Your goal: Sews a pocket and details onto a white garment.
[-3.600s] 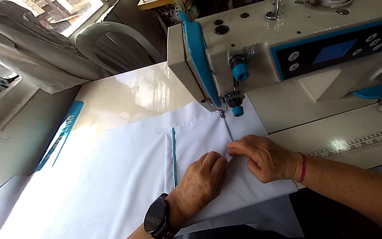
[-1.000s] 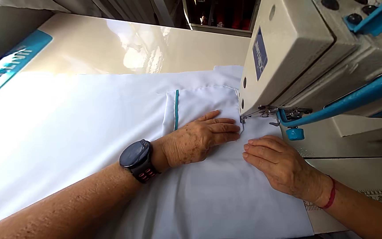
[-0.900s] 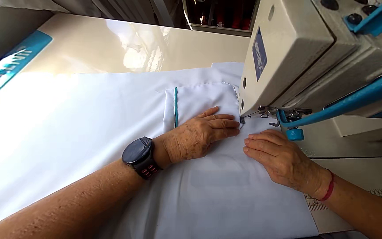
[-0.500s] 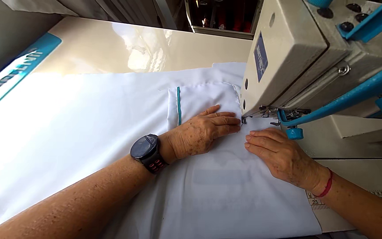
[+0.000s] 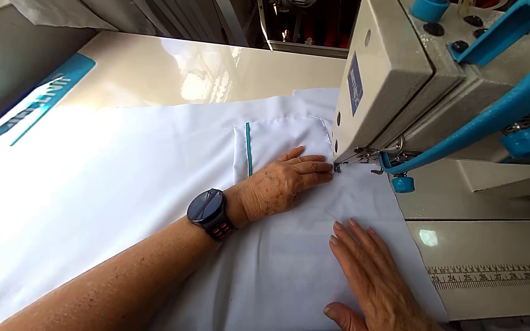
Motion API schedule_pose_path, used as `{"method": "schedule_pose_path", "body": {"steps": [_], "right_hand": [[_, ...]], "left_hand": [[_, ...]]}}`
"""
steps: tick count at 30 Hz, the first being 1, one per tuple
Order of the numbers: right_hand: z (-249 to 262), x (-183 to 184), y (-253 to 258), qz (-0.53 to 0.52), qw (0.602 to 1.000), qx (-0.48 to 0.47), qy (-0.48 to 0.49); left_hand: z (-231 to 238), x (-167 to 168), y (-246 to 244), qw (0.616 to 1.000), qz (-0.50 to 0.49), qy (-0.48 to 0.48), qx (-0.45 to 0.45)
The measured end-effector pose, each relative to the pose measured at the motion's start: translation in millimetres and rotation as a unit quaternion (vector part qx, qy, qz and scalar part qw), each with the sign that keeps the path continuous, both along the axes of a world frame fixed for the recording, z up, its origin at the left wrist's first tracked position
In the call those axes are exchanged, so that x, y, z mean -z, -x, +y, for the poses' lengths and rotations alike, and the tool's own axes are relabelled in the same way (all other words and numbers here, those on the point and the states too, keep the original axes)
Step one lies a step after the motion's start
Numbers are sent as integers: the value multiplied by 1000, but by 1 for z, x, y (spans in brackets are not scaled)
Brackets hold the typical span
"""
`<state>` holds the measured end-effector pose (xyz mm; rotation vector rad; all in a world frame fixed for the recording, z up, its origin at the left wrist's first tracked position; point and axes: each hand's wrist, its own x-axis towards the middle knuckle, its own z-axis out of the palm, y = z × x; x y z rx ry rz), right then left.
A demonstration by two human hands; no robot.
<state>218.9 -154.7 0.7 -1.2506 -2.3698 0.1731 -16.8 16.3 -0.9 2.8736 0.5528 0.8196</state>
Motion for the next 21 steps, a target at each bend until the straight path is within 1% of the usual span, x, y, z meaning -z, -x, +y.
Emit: {"method": "schedule_pose_path", "body": {"steps": [2, 5, 7, 8, 9, 12, 14, 16, 19, 21], "right_hand": [[-4, 9, -13, -46, 998, -23, -21], [18, 11, -58, -44, 992, -117, -29], [41, 9, -90, -39, 983, -175, -44], [48, 8, -101, -44, 981, -183, -56], [49, 6, -105, -54, 982, -170, -65], [24, 4, -87, -61, 994, -65, -69], [7, 11, -79, -71, 996, -29, -49], [8, 14, -87, -79, 995, -38, -47], [23, 14, -109, -63, 993, -83, -48], [30, 13, -114, -58, 992, -102, -48]], "left_hand": [[-7, 1, -4, 1000, -5, 6, -29], [-46, 3, -25, 987, -34, 41, -152], [-71, 6, -39, 975, -17, 51, -215], [-77, 7, -42, 973, 0, 43, -225], [-78, 6, -41, 974, 16, 30, -222], [-65, 4, -30, 985, 35, -13, -171], [-62, 8, -26, 989, 14, -11, -149], [-67, 11, -31, 986, -4, -7, -167], [-79, 14, -42, 976, -2, -7, -215], [-81, 14, -45, 974, -3, -4, -227]]}}
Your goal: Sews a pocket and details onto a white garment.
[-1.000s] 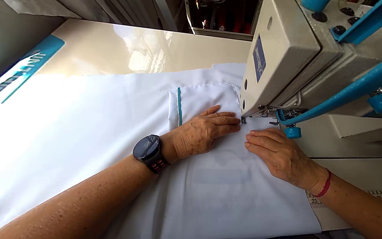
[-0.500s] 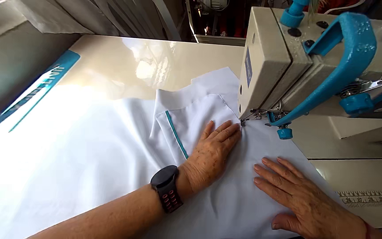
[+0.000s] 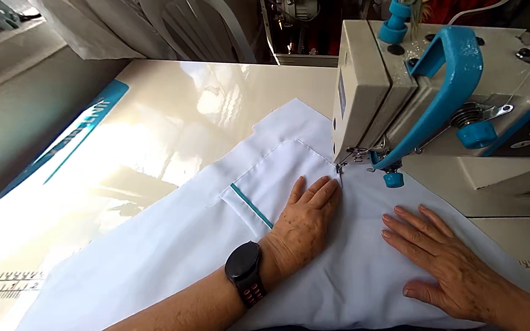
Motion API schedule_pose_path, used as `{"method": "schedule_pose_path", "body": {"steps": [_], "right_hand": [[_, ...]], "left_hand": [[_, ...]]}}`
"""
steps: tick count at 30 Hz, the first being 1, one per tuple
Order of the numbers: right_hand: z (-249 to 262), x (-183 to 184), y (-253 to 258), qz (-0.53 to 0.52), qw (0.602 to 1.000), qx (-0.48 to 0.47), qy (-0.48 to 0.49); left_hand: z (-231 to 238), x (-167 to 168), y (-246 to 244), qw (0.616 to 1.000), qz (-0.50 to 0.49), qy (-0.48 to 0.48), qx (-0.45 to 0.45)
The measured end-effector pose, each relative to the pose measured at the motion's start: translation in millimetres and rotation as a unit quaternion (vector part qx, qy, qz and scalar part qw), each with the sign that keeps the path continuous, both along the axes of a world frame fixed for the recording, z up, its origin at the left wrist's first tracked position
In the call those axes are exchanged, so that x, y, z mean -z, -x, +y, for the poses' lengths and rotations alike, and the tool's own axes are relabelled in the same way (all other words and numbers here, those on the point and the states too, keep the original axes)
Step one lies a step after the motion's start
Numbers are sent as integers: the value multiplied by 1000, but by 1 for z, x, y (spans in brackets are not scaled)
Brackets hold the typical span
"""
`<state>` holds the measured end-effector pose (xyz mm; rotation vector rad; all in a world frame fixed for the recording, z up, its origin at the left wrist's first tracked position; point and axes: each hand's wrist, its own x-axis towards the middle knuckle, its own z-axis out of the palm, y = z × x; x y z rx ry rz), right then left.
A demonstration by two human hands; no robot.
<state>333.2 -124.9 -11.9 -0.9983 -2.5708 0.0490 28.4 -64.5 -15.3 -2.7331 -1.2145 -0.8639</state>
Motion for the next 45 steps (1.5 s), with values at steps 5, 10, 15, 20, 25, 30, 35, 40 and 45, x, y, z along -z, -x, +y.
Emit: {"method": "schedule_pose_path", "body": {"steps": [5, 10, 15, 20, 25, 30, 35, 40, 45], "right_hand": [[21, -11, 22, 50, 996, 17, -65], [55, -12, 53, 38, 993, 8, -110], [79, -16, 78, 21, 994, -14, -103], [82, -13, 86, 18, 995, 5, -95], [78, -12, 80, 36, 995, 15, -96], [82, -13, 78, 43, 994, 4, -96], [88, -9, 74, 56, 994, -2, -91], [76, -12, 76, 28, 996, 14, -82], [29, -2, 68, 21, 999, -7, -49]], "left_hand": [[2, -2, 1, 999, -40, 10, 0], [0, -2, 3, 999, -33, 7, -4], [0, -6, 6, 997, -75, -11, -19], [1, -3, 6, 999, -33, -6, 6], [1, -1, 4, 999, 23, -24, 6], [2, -1, 4, 1000, 9, -22, 4], [2, -1, 4, 1000, 2, -23, 4], [2, 1, 7, 1000, -8, -19, 9], [16, -1, 21, 998, -6, -3, 63]]}}
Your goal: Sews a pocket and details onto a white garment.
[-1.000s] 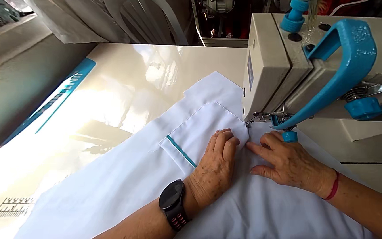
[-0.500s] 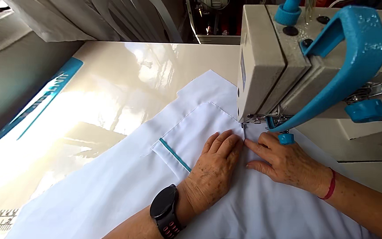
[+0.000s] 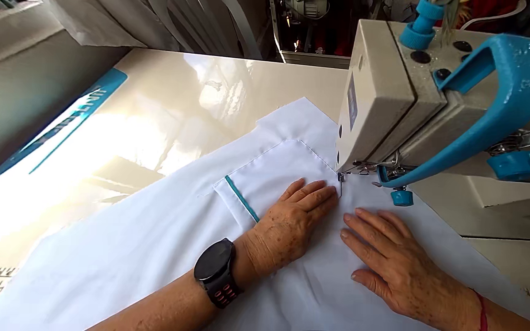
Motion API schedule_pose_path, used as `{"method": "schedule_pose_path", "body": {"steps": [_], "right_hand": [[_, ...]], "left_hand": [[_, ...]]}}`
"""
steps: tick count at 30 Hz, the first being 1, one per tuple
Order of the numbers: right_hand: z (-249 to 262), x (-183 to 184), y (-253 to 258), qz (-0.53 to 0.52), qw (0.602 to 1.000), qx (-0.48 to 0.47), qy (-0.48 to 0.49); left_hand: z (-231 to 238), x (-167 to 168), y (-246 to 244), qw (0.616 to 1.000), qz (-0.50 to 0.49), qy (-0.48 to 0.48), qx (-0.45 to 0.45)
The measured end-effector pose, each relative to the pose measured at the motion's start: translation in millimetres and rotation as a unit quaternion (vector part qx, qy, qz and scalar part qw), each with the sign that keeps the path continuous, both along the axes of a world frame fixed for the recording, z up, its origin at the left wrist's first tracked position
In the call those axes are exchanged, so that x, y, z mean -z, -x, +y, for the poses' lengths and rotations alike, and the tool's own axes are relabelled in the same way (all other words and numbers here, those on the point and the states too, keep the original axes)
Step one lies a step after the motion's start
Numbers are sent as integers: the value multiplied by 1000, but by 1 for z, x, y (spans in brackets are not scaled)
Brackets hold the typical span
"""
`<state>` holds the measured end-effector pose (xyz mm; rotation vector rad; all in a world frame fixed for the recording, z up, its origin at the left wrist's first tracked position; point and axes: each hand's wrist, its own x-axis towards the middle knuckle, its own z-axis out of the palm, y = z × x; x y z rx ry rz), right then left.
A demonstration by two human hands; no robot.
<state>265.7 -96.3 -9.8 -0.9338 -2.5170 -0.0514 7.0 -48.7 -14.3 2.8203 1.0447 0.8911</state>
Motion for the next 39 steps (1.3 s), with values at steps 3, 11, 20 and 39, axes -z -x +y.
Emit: {"method": "schedule_pose_path", "body": {"steps": [3, 11, 20, 39], "right_hand": [[-6, 5, -8, 10, 1000, -11, 8], [22, 1, -19, 12, 999, -52, 2], [41, 1, -26, -5, 998, -60, -13], [-93, -36, -68, -38, 959, 268, 79]], "left_hand": [[-5, 0, -4, 1000, 9, -5, -19], [6, -4, -11, 999, 3, -2, -32], [17, -5, -14, 999, 2, -1, -33], [20, -7, -16, 999, 5, -5, -39]]}}
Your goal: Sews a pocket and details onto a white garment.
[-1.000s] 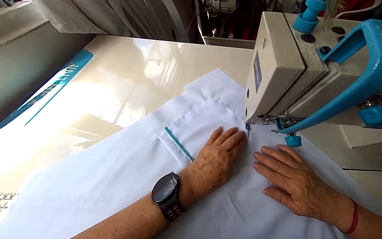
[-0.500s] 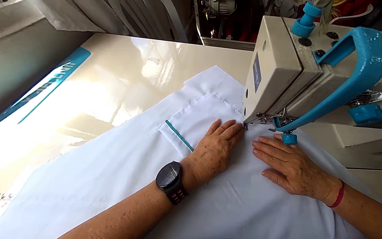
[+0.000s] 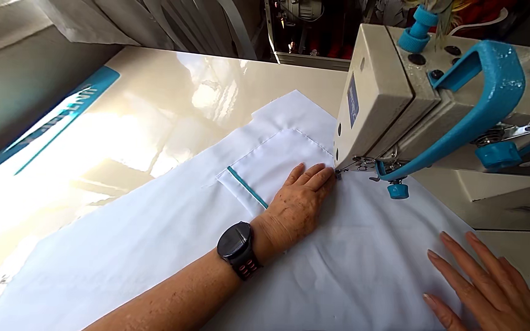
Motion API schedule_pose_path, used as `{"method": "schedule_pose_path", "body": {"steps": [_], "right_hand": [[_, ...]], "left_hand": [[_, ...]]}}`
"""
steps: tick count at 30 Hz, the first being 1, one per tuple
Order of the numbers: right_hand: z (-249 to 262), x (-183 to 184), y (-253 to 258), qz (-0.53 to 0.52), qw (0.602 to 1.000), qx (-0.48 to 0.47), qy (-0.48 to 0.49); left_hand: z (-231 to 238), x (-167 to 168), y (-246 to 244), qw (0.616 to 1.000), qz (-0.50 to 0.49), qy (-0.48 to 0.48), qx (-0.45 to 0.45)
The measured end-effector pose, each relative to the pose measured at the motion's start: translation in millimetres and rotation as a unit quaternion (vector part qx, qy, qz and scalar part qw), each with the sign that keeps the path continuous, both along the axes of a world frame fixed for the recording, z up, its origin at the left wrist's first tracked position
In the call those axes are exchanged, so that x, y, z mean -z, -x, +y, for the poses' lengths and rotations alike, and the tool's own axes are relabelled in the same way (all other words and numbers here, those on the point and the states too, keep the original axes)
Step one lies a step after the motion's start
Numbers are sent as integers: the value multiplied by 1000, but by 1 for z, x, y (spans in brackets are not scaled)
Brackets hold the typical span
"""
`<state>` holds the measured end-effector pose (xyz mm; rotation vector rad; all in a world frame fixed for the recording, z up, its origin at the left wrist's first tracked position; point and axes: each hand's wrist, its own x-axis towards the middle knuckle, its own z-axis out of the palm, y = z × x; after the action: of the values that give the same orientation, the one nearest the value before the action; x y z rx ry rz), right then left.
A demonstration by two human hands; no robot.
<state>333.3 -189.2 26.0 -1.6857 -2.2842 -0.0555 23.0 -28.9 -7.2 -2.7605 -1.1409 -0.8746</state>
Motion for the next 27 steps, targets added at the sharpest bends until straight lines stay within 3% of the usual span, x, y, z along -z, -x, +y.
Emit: {"method": "schedule_pose_path", "body": {"steps": [3, 5, 8, 10, 13, 16, 18, 20, 23, 27], "right_hand": [[-24, -7, -21, 25, 987, 142, 70], [-34, -6, -23, 59, 983, 151, 81], [-27, 2, -17, 129, 989, 60, 51], [-5, 5, -24, 97, 995, -5, 17], [65, 11, -59, -53, 988, -64, -132], [100, -23, -49, -108, 992, -15, -56], [88, -31, -19, -105, 993, -33, -53], [57, -5, 5, -82, 990, -97, -62], [21, 24, 3, -39, 987, -157, -1], [53, -14, 12, 52, 972, -200, -112]], "left_hand": [[1, -1, 1, 1000, -19, 3, 12], [2, -2, 5, 999, -29, 13, 30], [13, -10, 23, 994, 5, 46, 102], [20, -8, 37, 987, 49, 50, 144], [-14, 1, 22, 996, 77, 32, 38], [-71, 1, -19, 991, 67, 80, -80], [-81, 1, -18, 992, 90, 59, -69], [-80, 3, 1, 994, 108, 13, -29], [-84, 3, 29, 992, 124, 16, 4], [-89, -2, 35, 992, 126, 13, 8]]}}
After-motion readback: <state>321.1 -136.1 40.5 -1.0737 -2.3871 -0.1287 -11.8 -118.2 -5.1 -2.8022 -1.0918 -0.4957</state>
